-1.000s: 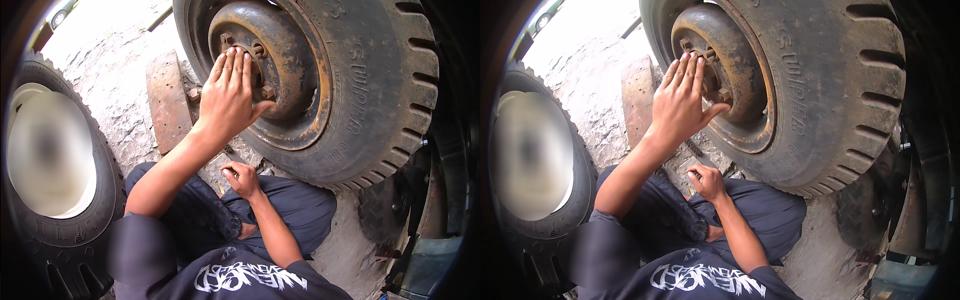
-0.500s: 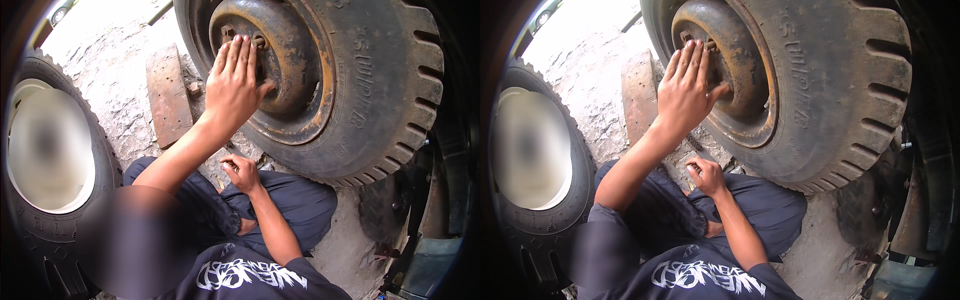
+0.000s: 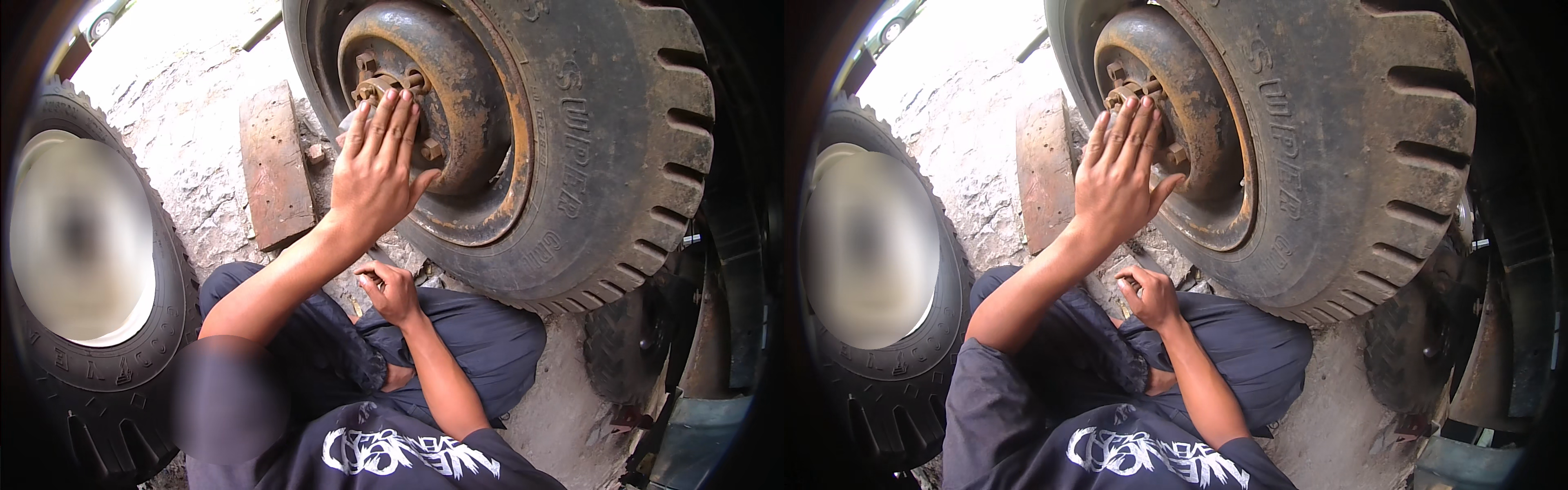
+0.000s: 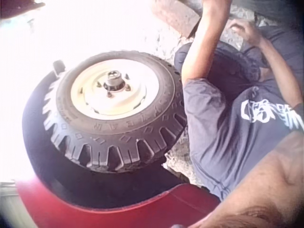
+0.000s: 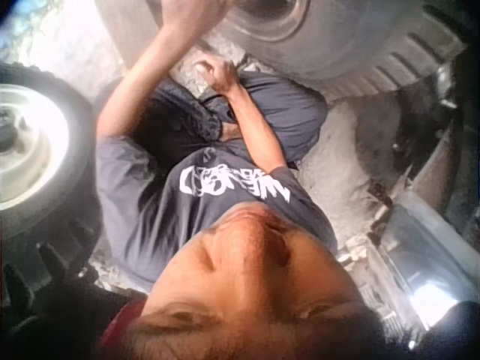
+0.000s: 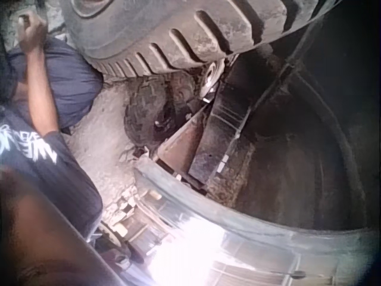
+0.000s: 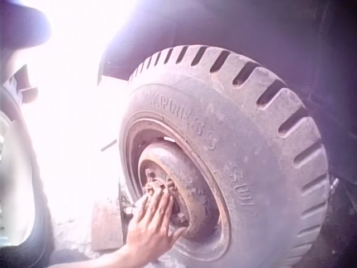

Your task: The person sits on the ground and repeatedly inserts small metal cotter pins into the holes of a vehicle wheel hub. They handle each pin individually, aligning and pushing it into place on the hub's central nut area.

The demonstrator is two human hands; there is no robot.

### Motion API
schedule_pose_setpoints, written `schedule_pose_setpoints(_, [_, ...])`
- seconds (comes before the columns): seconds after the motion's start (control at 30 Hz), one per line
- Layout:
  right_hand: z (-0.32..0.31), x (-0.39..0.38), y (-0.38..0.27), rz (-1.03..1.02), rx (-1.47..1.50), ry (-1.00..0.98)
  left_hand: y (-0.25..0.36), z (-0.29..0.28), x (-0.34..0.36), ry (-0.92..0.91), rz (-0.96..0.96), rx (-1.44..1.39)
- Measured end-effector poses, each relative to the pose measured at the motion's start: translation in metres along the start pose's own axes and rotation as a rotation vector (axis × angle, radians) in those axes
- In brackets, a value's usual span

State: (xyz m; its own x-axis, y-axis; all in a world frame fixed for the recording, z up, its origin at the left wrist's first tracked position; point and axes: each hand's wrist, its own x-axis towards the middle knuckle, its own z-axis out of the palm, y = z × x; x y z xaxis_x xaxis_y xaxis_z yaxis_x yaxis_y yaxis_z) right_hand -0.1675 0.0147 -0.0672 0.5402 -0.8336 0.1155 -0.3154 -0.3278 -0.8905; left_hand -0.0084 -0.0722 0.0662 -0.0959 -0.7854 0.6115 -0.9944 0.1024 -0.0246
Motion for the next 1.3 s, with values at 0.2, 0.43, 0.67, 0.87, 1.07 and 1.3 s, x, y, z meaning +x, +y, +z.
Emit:
schedule_pose_setpoints(0.2, [0.0, -0.002, -0.007, 0.039, -0.033, -0.037, -0.002, 0.002, -0.002, -0.001, -0.041, 0.044])
schedule_pose_setpoints(0.43, [0.001, 0.007, 0.0, -0.041, -0.05, -0.007, -0.003, 0.001, 0.01, 0.048, -0.039, -0.002])
schedule_pose_setpoints(0.67, [0.003, -0.002, 0.0, -0.013, -0.009, -0.01, 0.007, 0.002, -0.006, 0.017, -0.054, -0.005])
schedule_pose_setpoints(0.87, [0.002, 0.001, 0.0, 0.021, -0.007, -0.02, 0.001, -0.003, 0.003, 0.036, -0.091, 0.058])
schedule_pose_setpoints(1.07, [0.004, 0.004, 0.001, -0.02, -0.044, -0.011, -0.003, -0.003, 0.001, 0.059, -0.08, -0.009])
schedule_pose_setpoints(1.3, [0.002, -0.003, 0.007, -0.053, -0.055, -0.003, 0.01, -0.009, -0.003, -0.083, -0.02, 0.195])
